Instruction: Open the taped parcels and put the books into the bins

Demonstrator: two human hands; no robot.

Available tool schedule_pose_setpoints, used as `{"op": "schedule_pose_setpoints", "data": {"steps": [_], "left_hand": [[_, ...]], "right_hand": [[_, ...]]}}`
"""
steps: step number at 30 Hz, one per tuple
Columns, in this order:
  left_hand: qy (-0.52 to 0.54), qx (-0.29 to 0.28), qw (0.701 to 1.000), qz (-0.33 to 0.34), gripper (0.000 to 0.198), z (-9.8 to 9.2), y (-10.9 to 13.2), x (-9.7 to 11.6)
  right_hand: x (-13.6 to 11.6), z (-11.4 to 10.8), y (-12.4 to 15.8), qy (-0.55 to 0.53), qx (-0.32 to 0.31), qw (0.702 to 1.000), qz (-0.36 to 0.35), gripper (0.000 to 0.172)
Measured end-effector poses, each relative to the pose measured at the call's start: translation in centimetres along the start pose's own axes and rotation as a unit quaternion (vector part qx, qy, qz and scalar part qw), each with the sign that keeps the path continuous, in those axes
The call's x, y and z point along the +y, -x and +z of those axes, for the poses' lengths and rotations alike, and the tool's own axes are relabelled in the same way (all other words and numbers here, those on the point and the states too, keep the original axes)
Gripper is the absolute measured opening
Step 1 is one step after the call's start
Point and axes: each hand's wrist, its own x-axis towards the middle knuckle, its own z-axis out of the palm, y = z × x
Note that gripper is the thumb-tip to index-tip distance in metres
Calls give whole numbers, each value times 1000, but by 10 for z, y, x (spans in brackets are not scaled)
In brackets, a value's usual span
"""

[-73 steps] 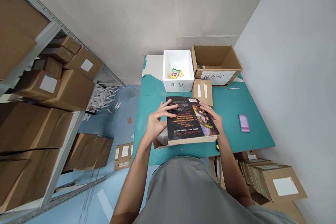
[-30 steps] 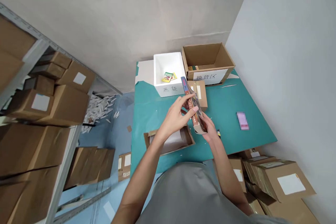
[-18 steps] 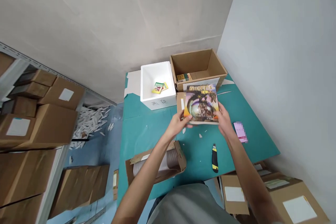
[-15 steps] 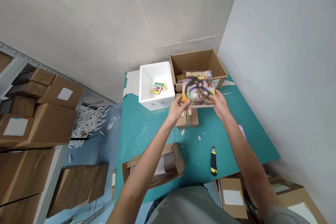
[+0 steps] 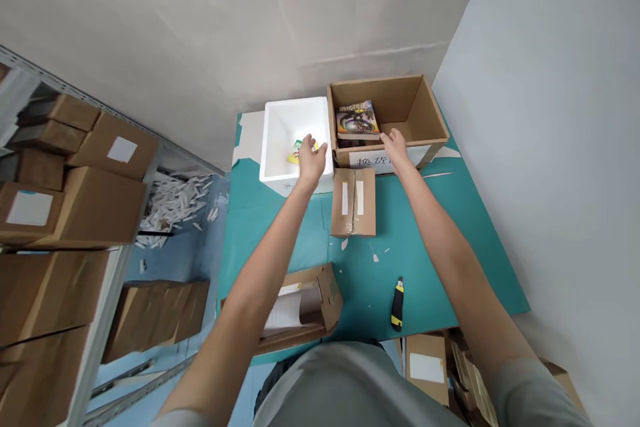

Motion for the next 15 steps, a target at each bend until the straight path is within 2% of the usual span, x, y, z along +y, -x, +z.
{"op": "schedule_pose_setpoints", "data": {"steps": [2, 4, 6, 8, 9, 11, 13, 15], "left_hand": [[-35, 21, 998, -44, 54, -52, 56, -2], [-59, 35, 996, -50, 55, -106, 128, 3], [-95, 62, 991, -77, 57, -154, 204, 18], [-139, 76, 979, -125, 59, -193, 274, 35], [-160, 66, 974, -146, 61, -208, 303, 42], [-216, -8, 963, -159, 68, -232, 350, 50], [-290, -109, 941, -139, 76, -249, 381, 47], [-355, -174, 913, -99, 72, -258, 396, 33]], "right_hand": [[31, -6, 45, 2, -19, 1000, -2, 70], [63, -13, 105, 3, -49, 999, 13, 61], [87, -21, 173, 11, -55, 998, 29, 62], [96, -27, 244, 27, -55, 998, 26, 66], [94, -28, 279, 37, -63, 997, 23, 66], [77, -26, 343, 49, -83, 995, 24, 62], [53, -17, 399, 60, -118, 991, 26, 55], [31, -1, 443, 74, -163, 984, 11, 44]]}}
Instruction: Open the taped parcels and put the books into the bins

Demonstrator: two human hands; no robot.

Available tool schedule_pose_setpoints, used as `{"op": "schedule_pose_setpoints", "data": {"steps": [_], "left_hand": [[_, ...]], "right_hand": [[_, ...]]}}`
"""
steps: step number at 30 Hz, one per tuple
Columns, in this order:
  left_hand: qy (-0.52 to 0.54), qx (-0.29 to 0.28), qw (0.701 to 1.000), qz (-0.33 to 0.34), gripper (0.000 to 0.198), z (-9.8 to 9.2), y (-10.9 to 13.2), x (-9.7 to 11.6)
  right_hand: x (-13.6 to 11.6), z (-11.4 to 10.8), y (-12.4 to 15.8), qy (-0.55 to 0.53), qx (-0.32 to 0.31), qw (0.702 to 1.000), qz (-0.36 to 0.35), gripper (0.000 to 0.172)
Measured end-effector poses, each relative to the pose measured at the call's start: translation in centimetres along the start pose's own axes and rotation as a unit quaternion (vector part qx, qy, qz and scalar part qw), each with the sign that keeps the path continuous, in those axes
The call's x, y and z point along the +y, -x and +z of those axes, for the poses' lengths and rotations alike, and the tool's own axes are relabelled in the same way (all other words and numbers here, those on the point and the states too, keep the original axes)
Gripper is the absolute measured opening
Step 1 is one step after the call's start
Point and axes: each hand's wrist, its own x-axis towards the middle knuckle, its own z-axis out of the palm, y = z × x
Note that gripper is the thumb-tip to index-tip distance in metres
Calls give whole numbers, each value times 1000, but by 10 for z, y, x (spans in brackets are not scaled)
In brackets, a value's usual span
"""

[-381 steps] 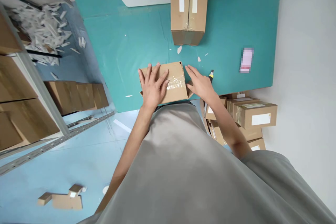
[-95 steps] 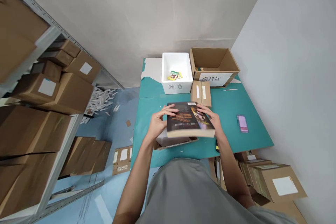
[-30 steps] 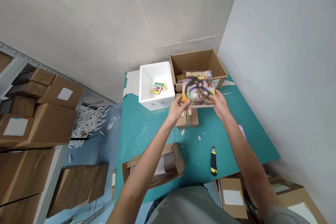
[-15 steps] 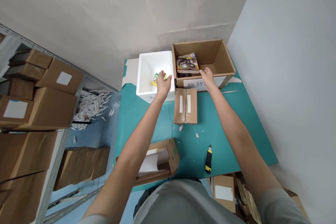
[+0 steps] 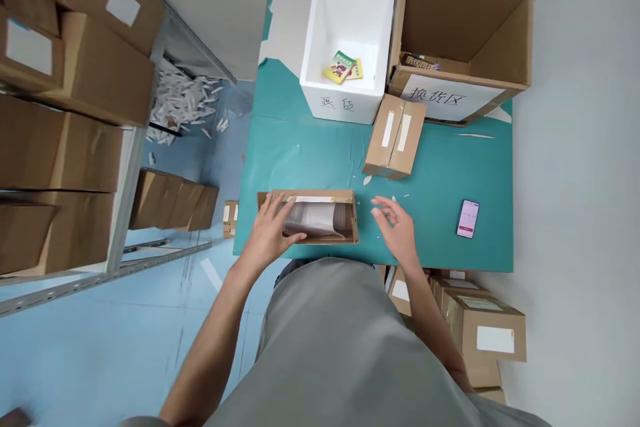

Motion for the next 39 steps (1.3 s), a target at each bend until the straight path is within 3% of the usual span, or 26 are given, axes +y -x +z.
{"op": "schedule_pose_setpoints", "data": {"steps": [4, 7, 9, 13, 15, 17, 20, 23, 24, 26, 29, 32, 35, 39], "left_hand": [[-49, 2, 997, 60, 24, 19, -9, -19], [-27, 7, 995, 91, 22, 15, -14, -15], [25, 29, 993, 114, 20, 0, -9, -6], [222, 47, 968, 111, 13, -45, 9, 19], [356, 61, 929, 85, 22, -64, 12, 32], [460, 100, 881, 42, 37, -79, 10, 43], [503, 148, 852, -2, 43, -96, 3, 51], [455, 187, 869, 45, 33, -106, -1, 48], [427, 199, 879, 71, 27, -108, -2, 46], [370, 204, 899, 118, 19, -106, -2, 41], [320, 156, 920, 163, 17, -92, -6, 38], [352, 83, 916, 174, 45, -70, -12, 43], [450, 53, 884, 116, 63, -49, -24, 52], [520, 133, 843, -3, 59, -41, -51, 59]], "right_hand": [[-20, 48, 31, 64, -88, 993, -42, 31], [-17, 71, 31, 151, -119, 979, -64, 33], [-18, 80, 31, 206, -115, 968, -80, 49], [-35, 91, 35, 232, -102, 962, -104, 98], [-49, 97, 35, 223, -103, 962, -120, 114], [-62, 105, 31, 218, -115, 960, -132, 117], [-82, 118, 20, 190, -128, 963, -141, 91], [-99, 124, 8, 77, -101, 980, -153, 44], [-104, 124, 4, 28, -81, 985, -151, 38], [-112, 122, -2, -55, -40, 989, -130, 42], [-120, 119, -10, -130, -8, 987, -90, 52], [-125, 122, -15, -178, 9, 980, -84, 55], [-126, 127, -16, -192, 18, 975, -108, 59], [-120, 125, -10, -82, -33, 981, -172, 66]]}}
